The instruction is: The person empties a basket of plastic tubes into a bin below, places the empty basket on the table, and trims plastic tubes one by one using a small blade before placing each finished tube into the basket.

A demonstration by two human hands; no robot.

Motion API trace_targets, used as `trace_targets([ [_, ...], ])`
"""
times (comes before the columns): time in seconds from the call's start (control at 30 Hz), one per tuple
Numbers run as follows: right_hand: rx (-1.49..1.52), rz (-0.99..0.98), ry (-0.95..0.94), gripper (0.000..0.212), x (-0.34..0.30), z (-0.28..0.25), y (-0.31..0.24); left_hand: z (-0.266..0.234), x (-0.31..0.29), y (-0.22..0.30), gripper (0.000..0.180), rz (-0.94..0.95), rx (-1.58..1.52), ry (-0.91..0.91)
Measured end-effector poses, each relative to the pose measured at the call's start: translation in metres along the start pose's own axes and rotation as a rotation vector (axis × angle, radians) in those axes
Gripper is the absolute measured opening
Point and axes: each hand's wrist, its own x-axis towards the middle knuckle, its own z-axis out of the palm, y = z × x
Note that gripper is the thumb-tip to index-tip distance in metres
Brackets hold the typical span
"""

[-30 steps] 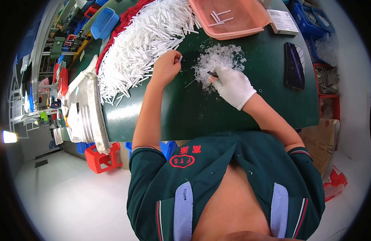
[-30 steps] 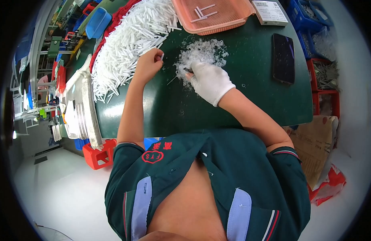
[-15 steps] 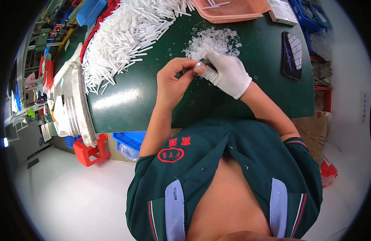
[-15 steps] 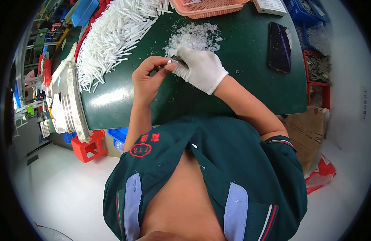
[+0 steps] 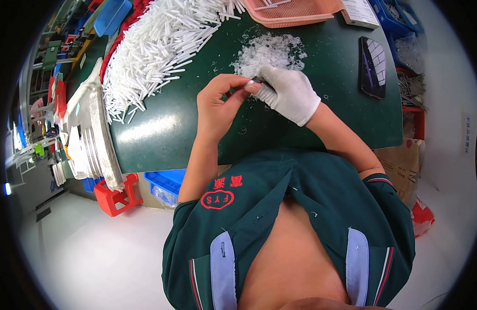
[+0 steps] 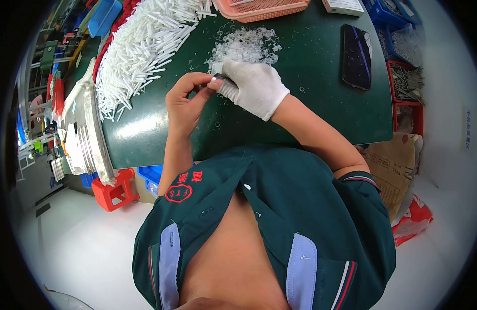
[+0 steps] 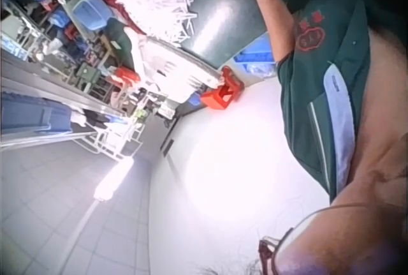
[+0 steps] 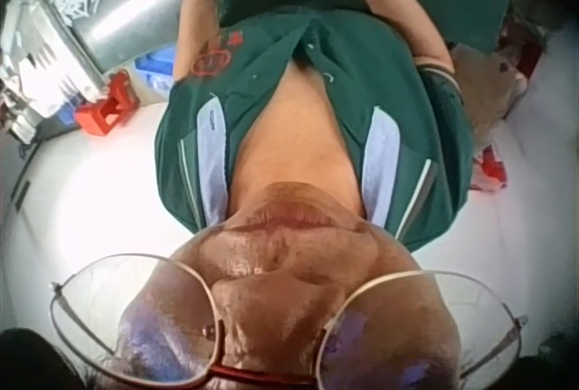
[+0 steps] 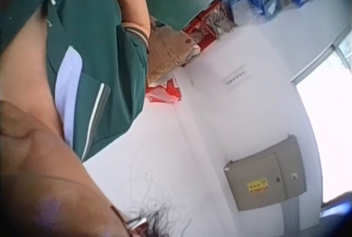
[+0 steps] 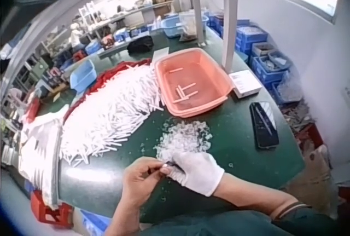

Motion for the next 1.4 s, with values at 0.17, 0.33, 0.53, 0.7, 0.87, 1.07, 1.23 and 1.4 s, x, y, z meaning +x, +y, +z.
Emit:
trace_targets([
  [0.17,-0.057,-0.032,-0.024,0.036,0.001,-0.001,0.0,0.0,-0.001,0.0,0.014,0.006,-0.009,0.003],
  [0.33,-0.099,-0.057,-0.063,0.036,0.002,-0.003,0.001,0.0,-0.003,-0.005,0.015,0.042,0.006,0.012],
  [0.53,-0.116,-0.074,-0.102,0.037,0.003,-0.004,0.0,-0.003,-0.003,-0.01,0.017,0.036,0.002,-0.01],
  [0.7,-0.109,-0.017,-0.226,0.038,0.004,-0.007,0.004,-0.006,-0.003,-0.015,0.017,-0.063,-0.038,0.024],
  [0.87,0.325,0.156,-0.186,0.03,0.011,-0.008,0.016,-0.005,-0.005,-0.012,0.017,-0.149,-0.045,0.031],
  [1.07,0.446,0.017,-0.143,0.024,0.011,0.003,0.029,-0.003,-0.002,-0.005,0.016,-0.168,-0.03,-0.105],
  [1.23,0.901,0.497,-0.023,0.019,0.013,-0.012,0.014,-0.012,-0.003,-0.005,0.012,-0.255,-0.146,0.043],
  [1.4,1.074,0.546,-0.044,0.02,0.014,-0.011,0.022,-0.011,-0.003,-0.004,0.011,-0.3,-0.202,0.045],
])
